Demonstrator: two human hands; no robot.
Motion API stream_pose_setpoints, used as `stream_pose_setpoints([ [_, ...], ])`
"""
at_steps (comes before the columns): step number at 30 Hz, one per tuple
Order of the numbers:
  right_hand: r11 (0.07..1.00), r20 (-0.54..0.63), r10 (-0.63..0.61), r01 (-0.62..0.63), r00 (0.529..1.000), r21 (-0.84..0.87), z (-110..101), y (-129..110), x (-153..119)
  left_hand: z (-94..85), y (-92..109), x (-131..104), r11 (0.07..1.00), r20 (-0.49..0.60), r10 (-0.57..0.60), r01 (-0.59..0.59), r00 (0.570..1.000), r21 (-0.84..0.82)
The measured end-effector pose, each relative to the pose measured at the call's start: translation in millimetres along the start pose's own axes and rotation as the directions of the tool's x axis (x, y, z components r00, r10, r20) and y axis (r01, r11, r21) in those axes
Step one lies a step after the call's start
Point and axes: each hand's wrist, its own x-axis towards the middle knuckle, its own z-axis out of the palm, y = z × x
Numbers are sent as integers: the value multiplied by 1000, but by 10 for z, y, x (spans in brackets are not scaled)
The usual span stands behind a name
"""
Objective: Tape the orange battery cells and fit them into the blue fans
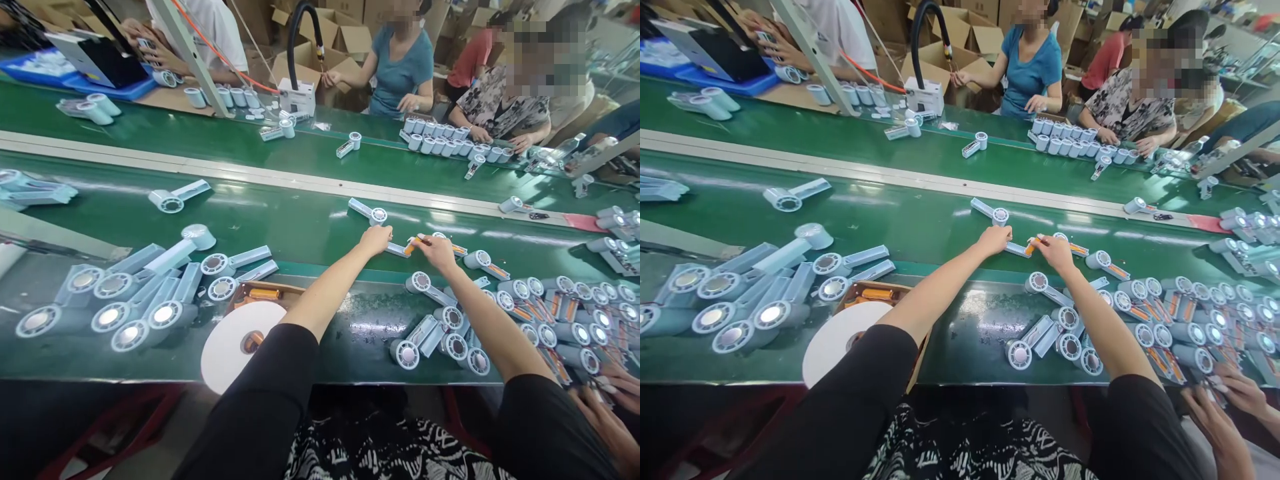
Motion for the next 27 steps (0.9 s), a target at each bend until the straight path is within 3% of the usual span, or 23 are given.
stream_pose_setpoints([
  [2,1000,-11,23,-23,1000,-11,41,6,-83,10,19,18,1000,6,1,-1,1000,-2],
  [7,993,136,-116,116,984,8,123,-192,-26,76,29,84,1000,-1,10,-10,1000,-2],
  [17,994,348,-110,112,931,16,137,-412,159,154,79,178,1000,-18,16,-16,1000,-26],
  [22,992,441,-113,73,890,106,85,-257,307,131,118,161,999,-9,12,-13,1000,-35],
  [27,988,403,48,-103,914,115,-80,-99,253,63,327,73,999,9,40,-39,999,-7],
])
